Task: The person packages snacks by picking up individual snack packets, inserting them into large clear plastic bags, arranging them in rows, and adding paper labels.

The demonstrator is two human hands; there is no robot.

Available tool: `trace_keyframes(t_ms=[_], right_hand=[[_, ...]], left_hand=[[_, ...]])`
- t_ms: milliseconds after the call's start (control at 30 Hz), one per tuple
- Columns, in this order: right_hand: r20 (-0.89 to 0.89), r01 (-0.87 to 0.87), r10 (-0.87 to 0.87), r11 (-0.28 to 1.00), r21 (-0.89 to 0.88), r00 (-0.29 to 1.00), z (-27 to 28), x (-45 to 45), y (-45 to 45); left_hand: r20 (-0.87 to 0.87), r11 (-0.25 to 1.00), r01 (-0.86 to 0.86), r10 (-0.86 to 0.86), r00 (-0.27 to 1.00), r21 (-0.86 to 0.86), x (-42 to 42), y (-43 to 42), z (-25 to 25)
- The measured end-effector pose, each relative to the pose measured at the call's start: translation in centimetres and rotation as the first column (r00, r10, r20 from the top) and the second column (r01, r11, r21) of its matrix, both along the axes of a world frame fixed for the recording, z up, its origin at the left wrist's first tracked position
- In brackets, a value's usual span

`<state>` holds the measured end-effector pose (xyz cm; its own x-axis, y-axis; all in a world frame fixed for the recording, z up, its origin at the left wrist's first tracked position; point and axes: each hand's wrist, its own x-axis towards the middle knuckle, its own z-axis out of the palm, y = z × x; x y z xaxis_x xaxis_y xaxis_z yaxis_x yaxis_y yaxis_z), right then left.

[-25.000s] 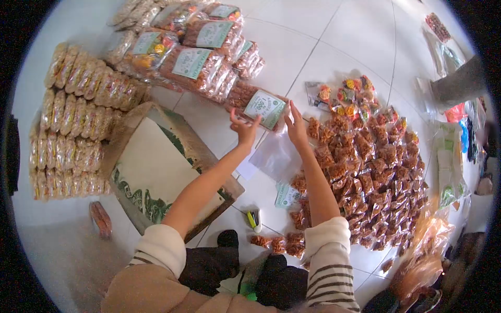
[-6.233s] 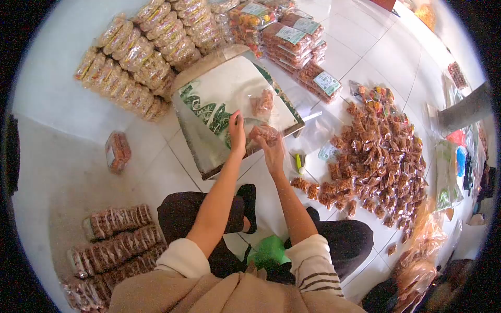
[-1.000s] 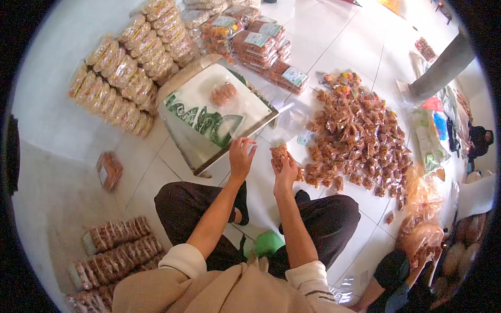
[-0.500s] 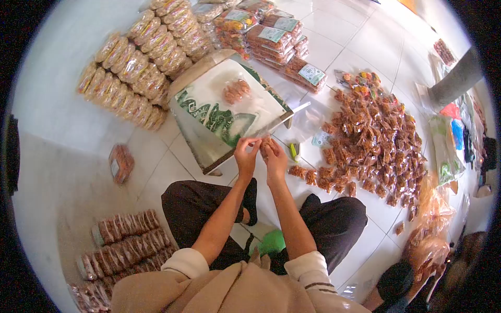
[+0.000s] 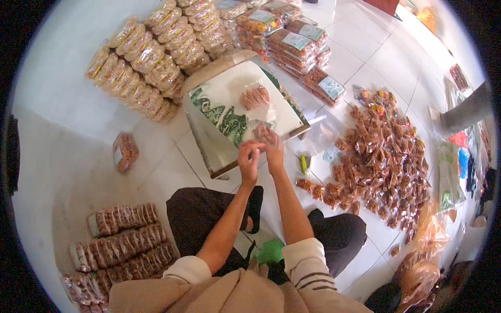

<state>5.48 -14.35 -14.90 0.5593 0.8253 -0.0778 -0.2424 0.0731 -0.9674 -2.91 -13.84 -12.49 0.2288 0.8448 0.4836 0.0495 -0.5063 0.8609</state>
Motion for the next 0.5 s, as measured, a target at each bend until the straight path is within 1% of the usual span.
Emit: trace_keyframes(t_ms=[33, 67, 100, 133, 167, 200, 233, 267, 300, 333, 367, 400, 433, 467, 500], right_hand=[[0.021, -0.028, 0.031, 0.993, -0.115, 0.999, 0.3, 0.2, 1.3], [0.021, -0.035, 0.037, 0.994, -0.108, 0.999, 0.3, 0.3, 2.2], [0.092, -0.039, 0.046, 0.996, -0.076, 0.995, -0.7, 0.5, 3.1], [0.162, -0.045, 0.051, 0.998, -0.045, 0.985, -1.6, 0.6, 3.8], [0.163, -0.048, 0.055, 0.998, -0.047, 0.985, -2.3, 0.7, 4.6], [0.211, -0.052, 0.056, 0.998, -0.026, 0.976, -3.1, 0.9, 5.2], [0.256, -0.056, 0.055, 0.998, -0.005, 0.965, -3.4, 1.0, 5.8], [0.255, -0.058, 0.058, 0.998, -0.007, 0.965, -3.7, 1.0, 6.3], [0.285, -0.048, 0.032, 0.998, 0.049, 0.958, -3.4, 0.9, 6.7], [0.311, -0.041, 0.006, 0.993, 0.106, 0.95, -2.9, 0.6, 7.0], [0.305, -0.042, 0.007, 0.993, 0.107, 0.952, -2.4, 0.2, 7.4], [0.186, -0.022, -0.011, 0.985, 0.171, 0.982, -1.6, -0.2, 7.6], [0.064, 0.006, -0.021, 0.973, 0.231, 0.998, -0.5, -0.6, 7.8], [0.062, 0.005, -0.02, 0.973, 0.229, 0.998, 0.5, -0.8, 7.8], [0.179, 0.047, -0.069, 0.992, 0.121, 0.981, 1.8, -1.0, 7.7]], left_hand=[[0.105, 0.981, -0.152, 0.164, 0.981, -0.119, 0.3, 1.4, -0.2], [0.189, 0.926, -0.281, 0.332, 0.924, -0.252, 0.6, 3.0, -0.5], [0.309, 0.92, -0.23, 0.33, 0.892, -0.319, 1.1, 5.7, -1.2], [0.206, 0.899, -0.258, 0.344, 0.916, -0.353, 1.3, 8.7, -2.2], [0.102, 0.877, -0.287, 0.35, 0.931, -0.386, 1.6, 11.5, -2.9], [0.103, 0.875, -0.289, 0.353, 0.93, -0.389, 2.2, 13.9, -2.9], [0.146, 0.84, -0.196, 0.308, 0.94, -0.506, 2.6, 16.1, -2.8], [0.194, 0.788, -0.097, 0.266, 0.944, -0.608, 2.9, 17.5, -3.0], [0.191, 0.787, -0.1, 0.268, 0.944, -0.609, 3.1, 18.2, -3.2], [0.059, 0.838, -0.133, 0.192, 0.98, -0.529, 3.2, 18.8, -3.4], [-0.083, 0.885, -0.149, 0.125, 0.989, -0.441, 3.2, 19.3, -3.5], [-0.088, 0.885, -0.152, 0.126, 0.988, -0.44, 3.3, 19.4, -3.9], [-0.017, 0.877, -0.171, 0.183, 0.983, -0.45, 3.5, 19.0, -4.5], [0.055, 0.866, -0.19, 0.242, 0.969, -0.462, 3.6, 18.6, -5.1], [0.055, 0.863, -0.193, 0.246, 0.968, -0.467, 3.5, 18.3, -5.2]])
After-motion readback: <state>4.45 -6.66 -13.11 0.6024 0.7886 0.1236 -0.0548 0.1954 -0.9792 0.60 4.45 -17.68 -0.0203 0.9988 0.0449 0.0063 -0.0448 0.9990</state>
